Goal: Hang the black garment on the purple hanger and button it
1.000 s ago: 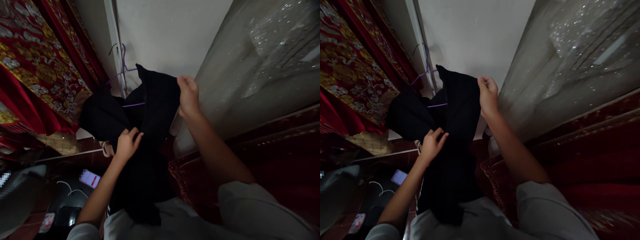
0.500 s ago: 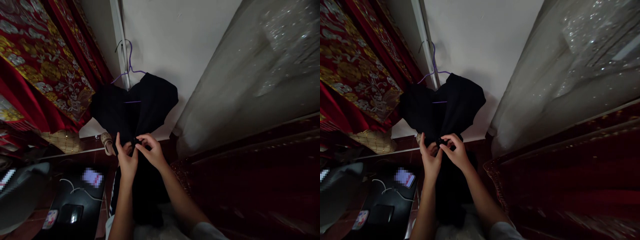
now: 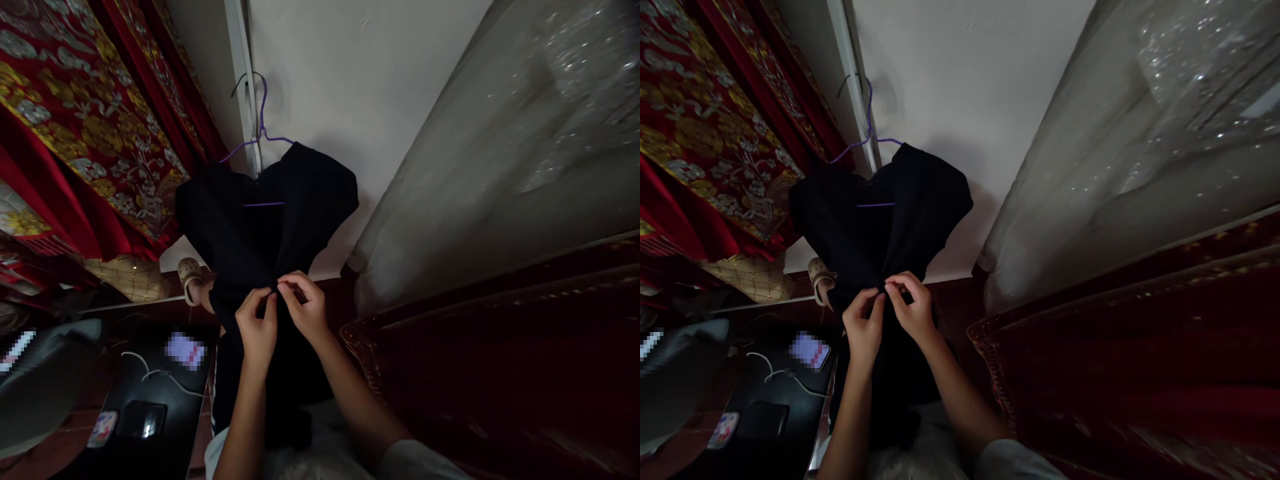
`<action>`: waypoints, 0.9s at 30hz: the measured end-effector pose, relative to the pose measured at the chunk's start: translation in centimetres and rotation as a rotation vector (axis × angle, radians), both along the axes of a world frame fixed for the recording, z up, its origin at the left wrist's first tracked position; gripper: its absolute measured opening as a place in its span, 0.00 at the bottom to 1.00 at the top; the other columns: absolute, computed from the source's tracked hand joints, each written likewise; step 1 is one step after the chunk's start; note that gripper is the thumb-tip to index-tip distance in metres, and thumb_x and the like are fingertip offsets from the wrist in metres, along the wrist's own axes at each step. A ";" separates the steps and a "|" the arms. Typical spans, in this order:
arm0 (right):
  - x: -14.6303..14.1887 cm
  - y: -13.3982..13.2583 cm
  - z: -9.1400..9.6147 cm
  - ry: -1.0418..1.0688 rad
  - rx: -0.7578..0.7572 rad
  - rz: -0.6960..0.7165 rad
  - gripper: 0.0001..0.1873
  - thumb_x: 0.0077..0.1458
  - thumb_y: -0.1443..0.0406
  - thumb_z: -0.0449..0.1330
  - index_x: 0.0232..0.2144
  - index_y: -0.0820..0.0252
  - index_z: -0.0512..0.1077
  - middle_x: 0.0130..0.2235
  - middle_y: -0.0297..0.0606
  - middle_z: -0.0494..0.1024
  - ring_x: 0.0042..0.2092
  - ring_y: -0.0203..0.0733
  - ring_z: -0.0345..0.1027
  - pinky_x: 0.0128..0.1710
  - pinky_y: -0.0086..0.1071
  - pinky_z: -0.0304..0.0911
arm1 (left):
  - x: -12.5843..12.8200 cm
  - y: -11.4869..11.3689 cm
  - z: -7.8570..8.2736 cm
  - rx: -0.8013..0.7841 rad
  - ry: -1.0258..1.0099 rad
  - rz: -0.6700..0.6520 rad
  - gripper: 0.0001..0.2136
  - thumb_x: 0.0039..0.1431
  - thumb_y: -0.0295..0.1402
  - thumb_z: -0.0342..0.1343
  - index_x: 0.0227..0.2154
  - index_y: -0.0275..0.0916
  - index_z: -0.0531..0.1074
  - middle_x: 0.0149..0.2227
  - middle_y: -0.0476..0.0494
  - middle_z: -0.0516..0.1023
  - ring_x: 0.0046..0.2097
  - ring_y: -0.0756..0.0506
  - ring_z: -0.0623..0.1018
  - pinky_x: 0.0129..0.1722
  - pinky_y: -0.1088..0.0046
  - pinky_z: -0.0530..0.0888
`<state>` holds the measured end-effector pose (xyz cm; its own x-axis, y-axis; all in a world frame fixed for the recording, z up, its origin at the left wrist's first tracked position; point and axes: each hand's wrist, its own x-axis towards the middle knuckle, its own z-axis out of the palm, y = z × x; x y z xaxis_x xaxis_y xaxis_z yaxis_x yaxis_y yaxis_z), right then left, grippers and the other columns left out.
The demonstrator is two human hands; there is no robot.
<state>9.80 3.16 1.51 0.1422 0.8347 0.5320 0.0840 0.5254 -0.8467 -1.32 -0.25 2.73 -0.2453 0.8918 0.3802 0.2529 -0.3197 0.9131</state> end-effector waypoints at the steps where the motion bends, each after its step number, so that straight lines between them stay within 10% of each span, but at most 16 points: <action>1: -0.2 0.0 0.1 0.006 -0.001 0.013 0.08 0.62 0.58 0.63 0.39 0.55 0.76 0.35 0.37 0.77 0.36 0.40 0.73 0.35 0.34 0.70 | -0.2 -0.1 0.2 0.005 0.008 0.002 0.07 0.66 0.34 0.59 0.38 0.40 0.81 0.36 0.44 0.82 0.40 0.44 0.82 0.42 0.70 0.78; 15: 0.5 3.9 0.3 -0.257 0.234 -0.070 0.10 0.67 0.60 0.53 0.32 0.55 0.66 0.31 0.36 0.72 0.33 0.39 0.67 0.33 0.35 0.63 | -0.2 0.3 0.5 -0.024 -0.009 0.001 0.05 0.66 0.35 0.58 0.39 0.40 0.76 0.36 0.45 0.79 0.39 0.45 0.80 0.41 0.72 0.76; 23: 4.4 18.6 14.7 -0.480 0.446 -0.148 0.16 0.69 0.52 0.52 0.33 0.53 0.66 0.38 0.41 0.72 0.44 0.46 0.68 0.50 0.43 0.68 | 2.4 0.9 1.0 0.032 0.167 -0.099 0.04 0.66 0.28 0.55 0.36 0.40 0.74 0.34 0.45 0.79 0.38 0.45 0.80 0.40 0.71 0.76; 27: 6.2 21.5 19.7 -0.511 0.453 -0.221 0.16 0.70 0.49 0.52 0.35 0.51 0.68 0.40 0.42 0.72 0.48 0.49 0.69 0.51 0.43 0.69 | 2.1 2.0 2.2 0.091 0.344 -0.315 0.10 0.66 0.23 0.52 0.39 0.40 0.77 0.40 0.42 0.83 0.44 0.43 0.82 0.47 0.66 0.78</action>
